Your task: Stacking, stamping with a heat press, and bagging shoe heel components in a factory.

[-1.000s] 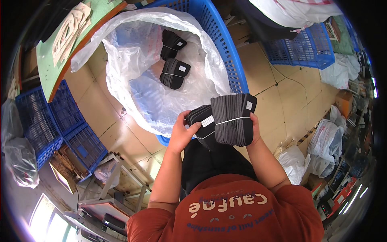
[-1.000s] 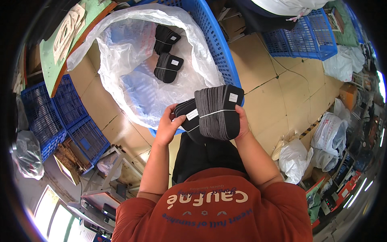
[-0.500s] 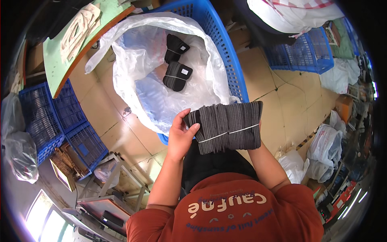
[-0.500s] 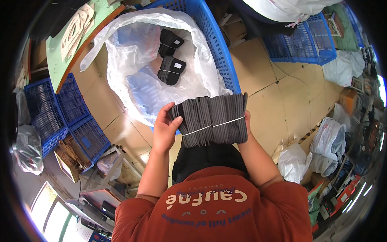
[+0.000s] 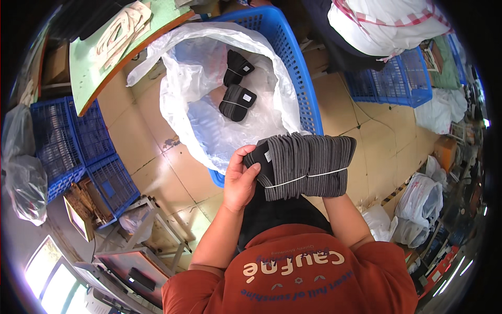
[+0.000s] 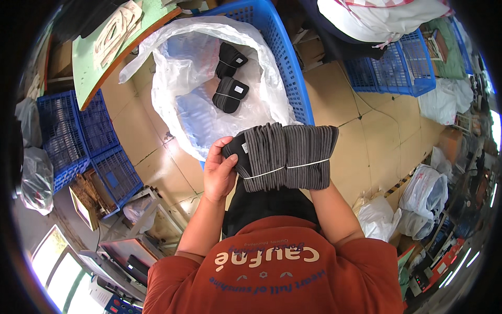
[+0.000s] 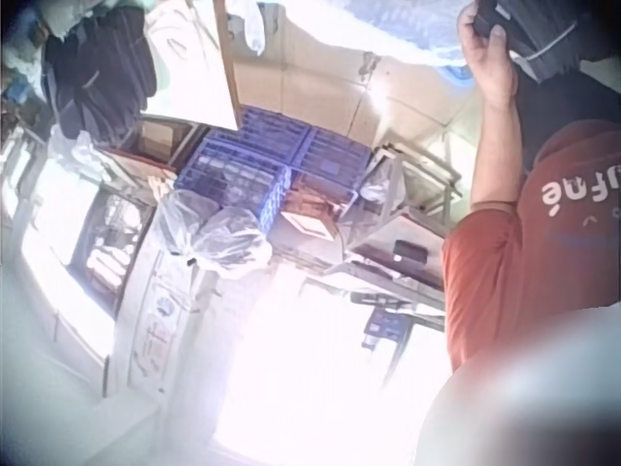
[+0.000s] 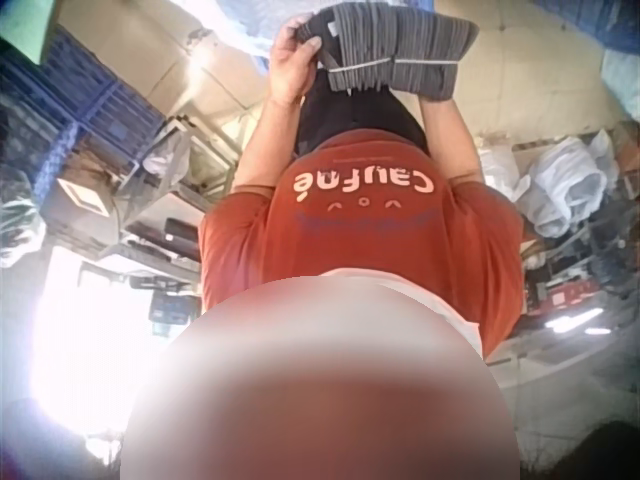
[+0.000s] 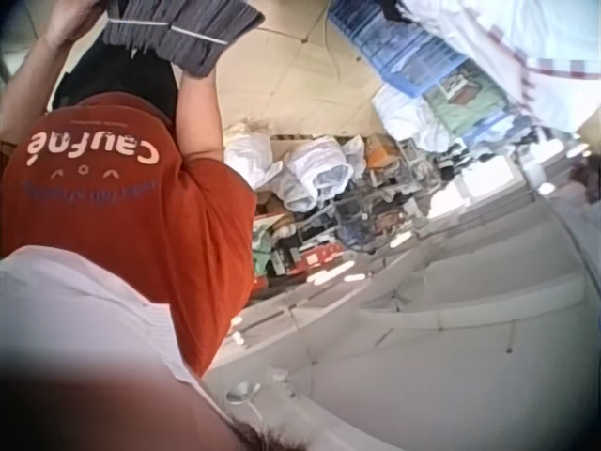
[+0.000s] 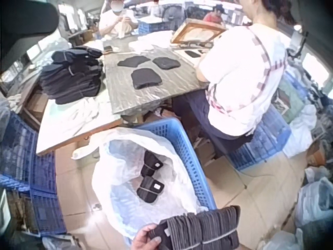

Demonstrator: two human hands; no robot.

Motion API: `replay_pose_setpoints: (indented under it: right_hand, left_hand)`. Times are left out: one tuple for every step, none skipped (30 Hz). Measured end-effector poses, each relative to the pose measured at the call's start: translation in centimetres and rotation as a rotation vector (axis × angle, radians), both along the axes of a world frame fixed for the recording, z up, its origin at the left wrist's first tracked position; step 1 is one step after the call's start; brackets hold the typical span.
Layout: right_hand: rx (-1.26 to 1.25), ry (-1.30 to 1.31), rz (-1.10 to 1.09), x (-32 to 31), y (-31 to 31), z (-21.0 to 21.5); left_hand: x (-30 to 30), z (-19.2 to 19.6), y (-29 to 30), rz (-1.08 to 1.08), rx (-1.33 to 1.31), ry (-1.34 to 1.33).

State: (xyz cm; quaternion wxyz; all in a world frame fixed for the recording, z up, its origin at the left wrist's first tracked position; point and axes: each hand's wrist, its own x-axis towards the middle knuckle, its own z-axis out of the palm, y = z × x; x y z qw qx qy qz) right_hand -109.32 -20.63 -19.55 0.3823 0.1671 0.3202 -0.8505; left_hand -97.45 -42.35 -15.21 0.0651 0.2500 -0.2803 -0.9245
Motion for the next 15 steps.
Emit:
replay_pose_setpoints:
  right_hand:
    - [0.020, 0.041, 0.015, -0.2, 0.1, 0.3]
    - [-0.001, 0.029, 0.010, -0.3, 0.2, 0.6]
    - [-0.025, 0.021, -0.004, -0.5, 0.3, 0.8]
    - [-0.209, -0.213, -0.119, -0.6, 0.5, 1.1]
    - [-0.167, -0.179, -0.107, -0.6, 0.4, 1.2]
    - [-0.211, -0.117, -0.093, -0.6, 0.5, 1.4]
    - [-0.253, -0.056, -0.080, -0.5, 0.5, 1.6]
    - [-0.260, -0.040, -0.069, -0.3, 0.5, 1.7]
    - [-0.268, -0.023, -0.058, -0.2, 0.5, 1.7]
    - [-0.240, -0.052, -0.047, 0.1, 0.5, 1.8]
    - [-0.229, -0.090, -0.028, 0.2, 0.4, 1.8]
    - [-0.218, -0.128, -0.009, 0.4, 0.4, 1.7]
    - [-0.225, -0.176, 0.017, 0.5, 0.2, 1.4]
    - [-0.209, -0.234, 0.036, 0.6, 0.0, 1.1]
    - [-0.197, -0.306, 0.051, 0.5, -0.3, 0.6]
  left_hand:
    - [0.1, 0.0, -0.1, 0.005, 0.024, 0.025]
    - [0.1, 0.0, -0.1, -0.001, -0.035, -0.014]
    - [0.2, 0.0, -0.1, 0.000, -0.085, -0.040]
    - [0.3, 0.0, 0.0, -0.008, -0.128, -0.059]
    - [0.3, -0.1, 0.0, -0.005, -0.146, -0.054]
    - [0.4, -0.1, 0.1, -0.012, -0.157, -0.043]
    - [0.4, -0.2, 0.2, -0.010, -0.163, -0.035]
    - [0.4, -0.3, 0.3, -0.008, -0.167, -0.034]
    - [0.4, -0.4, 0.4, 0.004, -0.166, -0.036]
    - [0.4, -0.6, 0.4, 0.006, -0.158, -0.036]
    - [0.3, -0.8, 0.3, 0.026, -0.217, -0.088]
    - [0.3, -1.0, 0.2, 0.036, -0.268, -0.137]
    - [0.2, -1.3, 0.0, 0.046, -0.324, -0.173]
    - [0.1, -1.7, -0.3, 0.005, -0.334, -0.177]
    - [0.0, -2.2, -0.7, -0.036, -0.348, -0.165]
